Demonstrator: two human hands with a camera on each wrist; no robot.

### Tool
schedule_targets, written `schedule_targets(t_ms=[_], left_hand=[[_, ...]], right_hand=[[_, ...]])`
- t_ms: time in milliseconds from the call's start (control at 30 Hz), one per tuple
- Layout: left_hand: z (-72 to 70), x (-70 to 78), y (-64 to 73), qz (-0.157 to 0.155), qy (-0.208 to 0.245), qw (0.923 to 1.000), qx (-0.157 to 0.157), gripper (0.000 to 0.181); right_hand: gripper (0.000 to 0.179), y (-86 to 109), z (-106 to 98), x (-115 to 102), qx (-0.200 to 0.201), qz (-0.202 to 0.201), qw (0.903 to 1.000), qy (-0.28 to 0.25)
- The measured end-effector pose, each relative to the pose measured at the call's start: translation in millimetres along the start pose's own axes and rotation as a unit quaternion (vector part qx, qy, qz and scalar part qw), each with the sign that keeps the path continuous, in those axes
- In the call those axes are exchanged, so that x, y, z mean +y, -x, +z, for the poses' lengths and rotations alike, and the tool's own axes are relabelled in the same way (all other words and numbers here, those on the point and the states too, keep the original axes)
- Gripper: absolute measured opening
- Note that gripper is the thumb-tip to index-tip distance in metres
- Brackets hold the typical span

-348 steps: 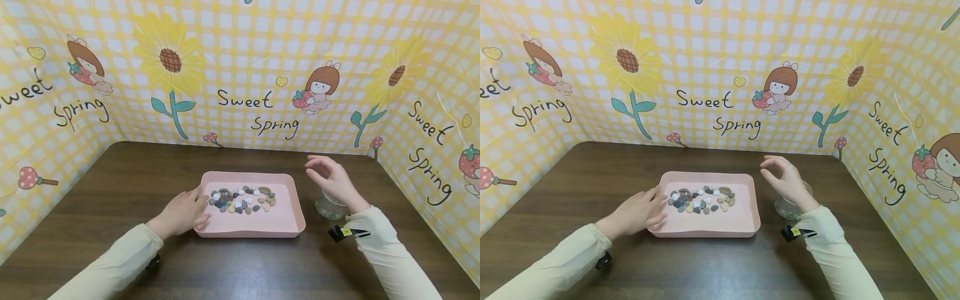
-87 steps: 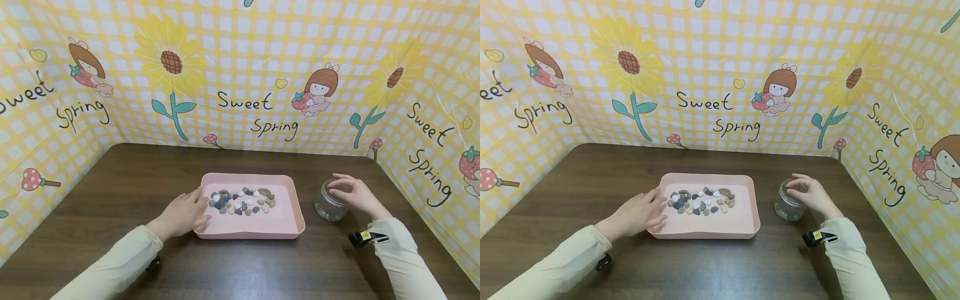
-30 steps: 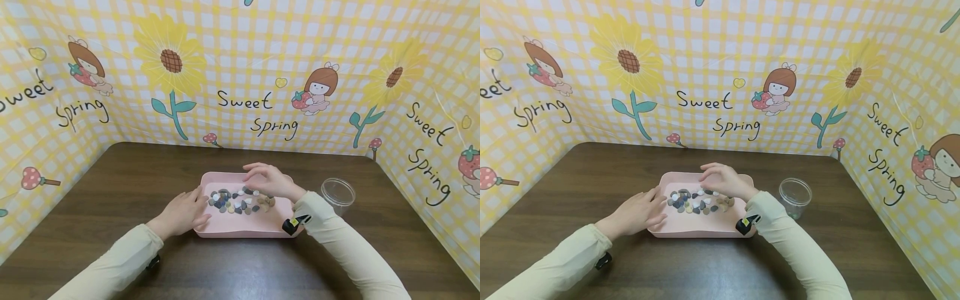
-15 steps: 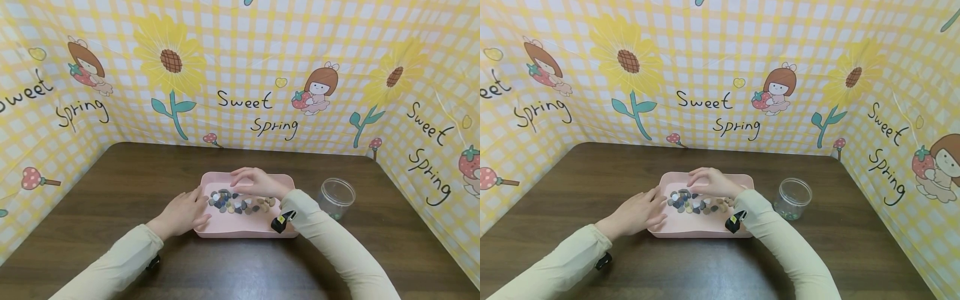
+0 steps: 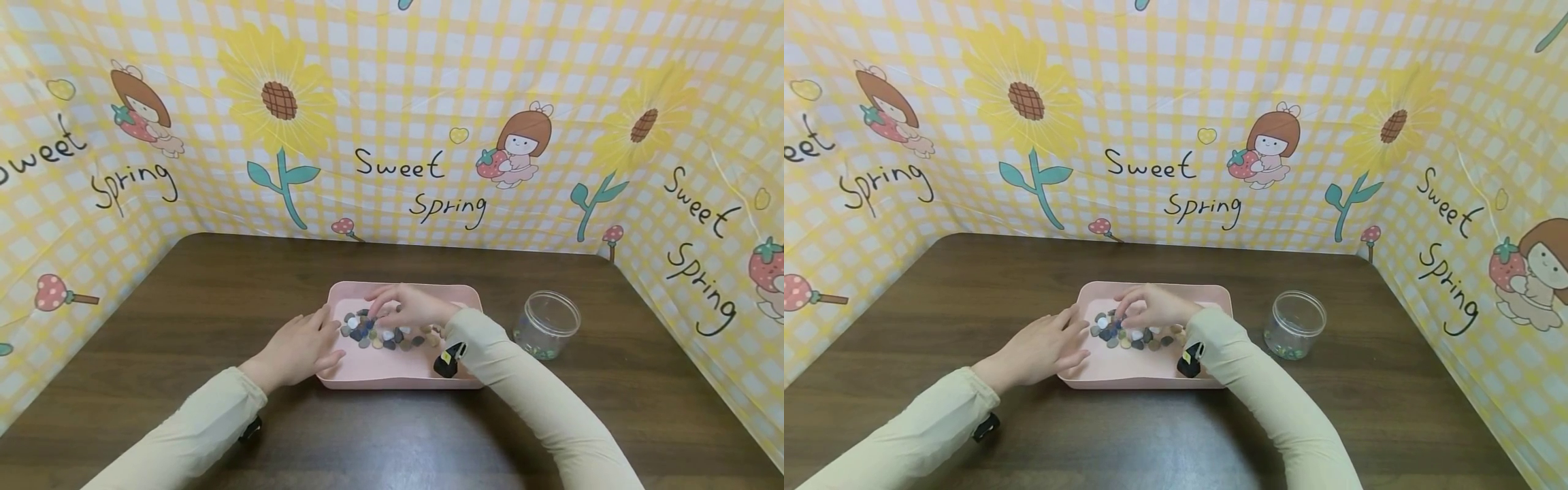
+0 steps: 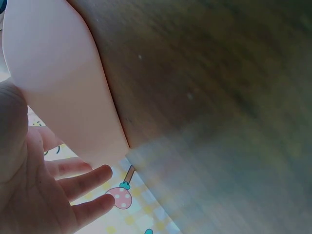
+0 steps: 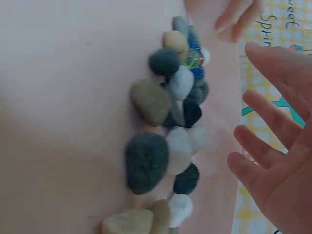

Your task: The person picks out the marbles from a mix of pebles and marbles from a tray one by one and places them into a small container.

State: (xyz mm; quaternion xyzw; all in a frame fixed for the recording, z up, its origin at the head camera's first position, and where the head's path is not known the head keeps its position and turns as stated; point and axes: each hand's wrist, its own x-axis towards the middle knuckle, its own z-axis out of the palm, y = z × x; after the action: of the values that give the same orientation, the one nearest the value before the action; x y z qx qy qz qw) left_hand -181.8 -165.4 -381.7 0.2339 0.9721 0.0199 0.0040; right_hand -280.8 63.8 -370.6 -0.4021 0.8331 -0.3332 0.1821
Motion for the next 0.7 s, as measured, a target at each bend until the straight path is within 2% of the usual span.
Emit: schedule_targets(t_ms=[333,700], left_hand=[[-1.7,0.6,-0.5,0.000,0.000,1.0000,-0.005,0.058],[-4.1,1.4,-0.2,0.002,-0.004,1.0000,-0.006,0.057]], right_hand=[[0.013,-5.3,8.5,3.2,-0.019,0.011,0.9997,0.008],[0.012,-7.5,12.6,6.6,-0.031,0.019,0.9968,0.071]])
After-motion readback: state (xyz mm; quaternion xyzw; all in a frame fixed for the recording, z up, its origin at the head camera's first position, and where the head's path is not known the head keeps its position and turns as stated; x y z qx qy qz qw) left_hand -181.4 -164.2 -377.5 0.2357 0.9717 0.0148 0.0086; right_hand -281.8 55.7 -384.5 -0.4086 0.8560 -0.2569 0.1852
